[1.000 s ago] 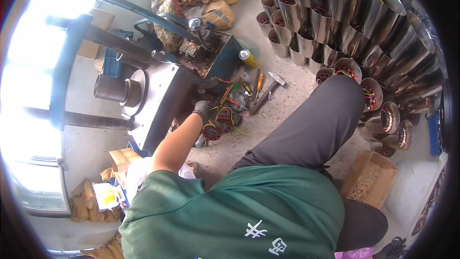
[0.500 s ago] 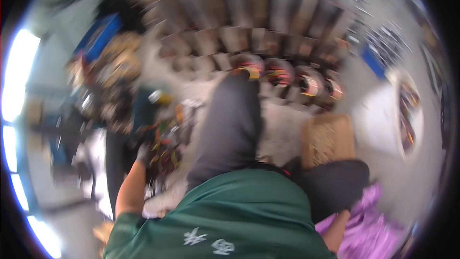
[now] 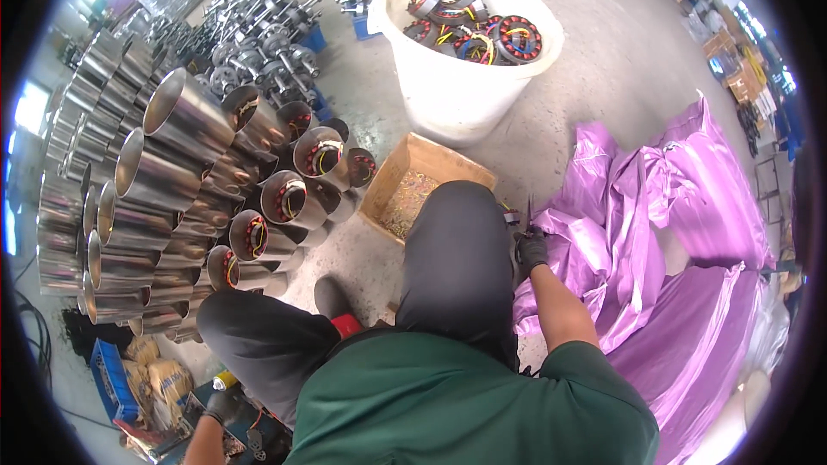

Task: The person picks up coiled components with colored wires from a bucket and uses a pair of snips to trim and strip the wire ends over a small box.

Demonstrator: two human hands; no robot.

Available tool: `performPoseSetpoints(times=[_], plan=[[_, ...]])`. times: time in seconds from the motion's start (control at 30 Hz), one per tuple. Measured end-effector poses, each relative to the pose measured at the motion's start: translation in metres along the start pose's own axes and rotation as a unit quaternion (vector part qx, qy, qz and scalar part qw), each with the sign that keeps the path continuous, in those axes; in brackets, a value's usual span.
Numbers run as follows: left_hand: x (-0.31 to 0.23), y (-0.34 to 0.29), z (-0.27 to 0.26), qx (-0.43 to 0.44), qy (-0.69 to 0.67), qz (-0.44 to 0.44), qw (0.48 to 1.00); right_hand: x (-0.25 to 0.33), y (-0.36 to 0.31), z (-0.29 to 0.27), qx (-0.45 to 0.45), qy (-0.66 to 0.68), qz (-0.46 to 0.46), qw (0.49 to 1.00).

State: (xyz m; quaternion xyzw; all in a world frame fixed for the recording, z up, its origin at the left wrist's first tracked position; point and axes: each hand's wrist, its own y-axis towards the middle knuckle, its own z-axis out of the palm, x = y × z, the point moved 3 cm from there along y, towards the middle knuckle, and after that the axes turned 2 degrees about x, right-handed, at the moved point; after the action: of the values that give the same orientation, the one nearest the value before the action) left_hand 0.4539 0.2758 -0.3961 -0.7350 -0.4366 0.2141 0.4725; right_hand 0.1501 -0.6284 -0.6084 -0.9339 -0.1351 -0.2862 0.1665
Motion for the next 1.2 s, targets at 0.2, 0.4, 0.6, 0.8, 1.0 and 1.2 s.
performPoseSetpoints(times=[0.2, 0.4, 0.6, 0.8, 1.0, 1.2], plan=[[-0.084, -0.023, -0.286, -0.485, -0.077, 0.056, 0.869, 0.018, 0.032, 0.035, -0.038, 0.171, 0.278, 0.944], [-0.273, -0.058, -0.434, -0.521, -0.434, 0.309, 0.666, 0.055, 0.063, 0.035, 0.135, -0.262, -0.026, 0.955], [-0.427, -0.024, -0.419, -0.357, -0.427, 0.499, 0.664, 0.073, 0.095, -0.030, -0.188, 0.515, 0.120, 0.828], [-0.451, 0.036, -0.365, -0.379, -0.214, 0.473, 0.766, 0.257, 0.035, -0.170, -0.186, 0.557, -0.114, 0.801], [-0.480, 0.009, -0.379, -0.291, -0.298, 0.548, 0.726, 0.372, -0.057, -0.193, -0.067, 0.635, -0.280, 0.717], [-0.509, 0.020, -0.372, -0.213, -0.533, 0.595, 0.562, 0.380, -0.076, -0.099, 0.117, 0.678, -0.186, 0.701]])
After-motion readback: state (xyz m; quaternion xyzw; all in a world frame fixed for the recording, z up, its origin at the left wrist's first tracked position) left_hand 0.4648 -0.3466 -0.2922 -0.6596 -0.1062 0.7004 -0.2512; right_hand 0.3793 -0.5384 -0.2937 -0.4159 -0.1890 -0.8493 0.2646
